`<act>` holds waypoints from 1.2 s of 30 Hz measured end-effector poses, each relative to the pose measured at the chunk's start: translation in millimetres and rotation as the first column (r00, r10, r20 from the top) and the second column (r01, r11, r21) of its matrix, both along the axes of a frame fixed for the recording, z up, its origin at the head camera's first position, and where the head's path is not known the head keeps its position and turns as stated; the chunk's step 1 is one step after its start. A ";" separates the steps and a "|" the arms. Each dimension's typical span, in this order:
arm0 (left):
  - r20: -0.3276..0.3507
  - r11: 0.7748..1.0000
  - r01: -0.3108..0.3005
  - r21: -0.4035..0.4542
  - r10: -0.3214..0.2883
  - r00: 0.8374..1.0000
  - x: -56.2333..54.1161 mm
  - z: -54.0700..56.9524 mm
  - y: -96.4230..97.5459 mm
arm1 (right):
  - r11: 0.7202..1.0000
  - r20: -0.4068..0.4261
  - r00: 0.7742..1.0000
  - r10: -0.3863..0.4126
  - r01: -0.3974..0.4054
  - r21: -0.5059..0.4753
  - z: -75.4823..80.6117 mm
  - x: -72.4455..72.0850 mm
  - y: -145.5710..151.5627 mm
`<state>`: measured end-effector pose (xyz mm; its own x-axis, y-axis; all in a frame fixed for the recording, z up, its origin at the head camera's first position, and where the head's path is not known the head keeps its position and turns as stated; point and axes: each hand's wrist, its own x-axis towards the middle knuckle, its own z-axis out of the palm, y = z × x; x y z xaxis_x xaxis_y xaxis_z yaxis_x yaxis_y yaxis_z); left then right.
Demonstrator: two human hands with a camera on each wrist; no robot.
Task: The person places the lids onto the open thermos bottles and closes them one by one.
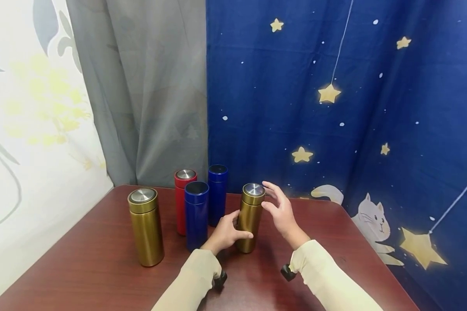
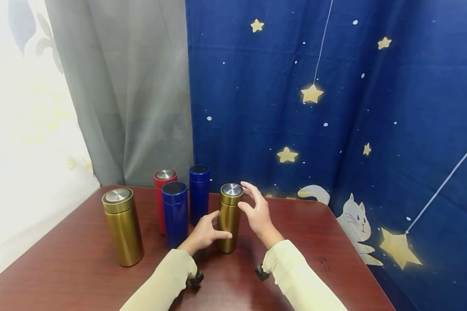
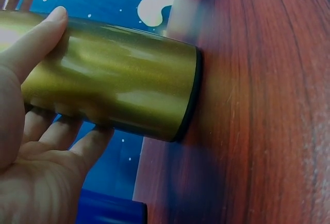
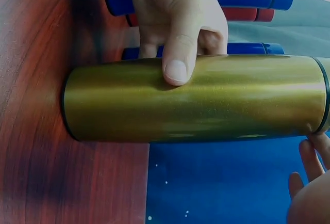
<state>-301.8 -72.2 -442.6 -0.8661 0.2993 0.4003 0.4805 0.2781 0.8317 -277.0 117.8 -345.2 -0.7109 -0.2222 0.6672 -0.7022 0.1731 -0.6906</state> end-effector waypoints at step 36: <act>-0.047 0.998 -0.060 0.003 0.060 0.997 4.5 -3.0 3.5 | 0.942 -0.095 0.966 -0.242 0.257 0.215 -10.2 -18.6 -11.9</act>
<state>-297.3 -68.7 -445.6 -0.8630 0.2466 0.4410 0.5012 0.3066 0.8092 -295.6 105.9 -355.3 -0.7188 -0.1918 0.6683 -0.6592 0.4934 -0.5674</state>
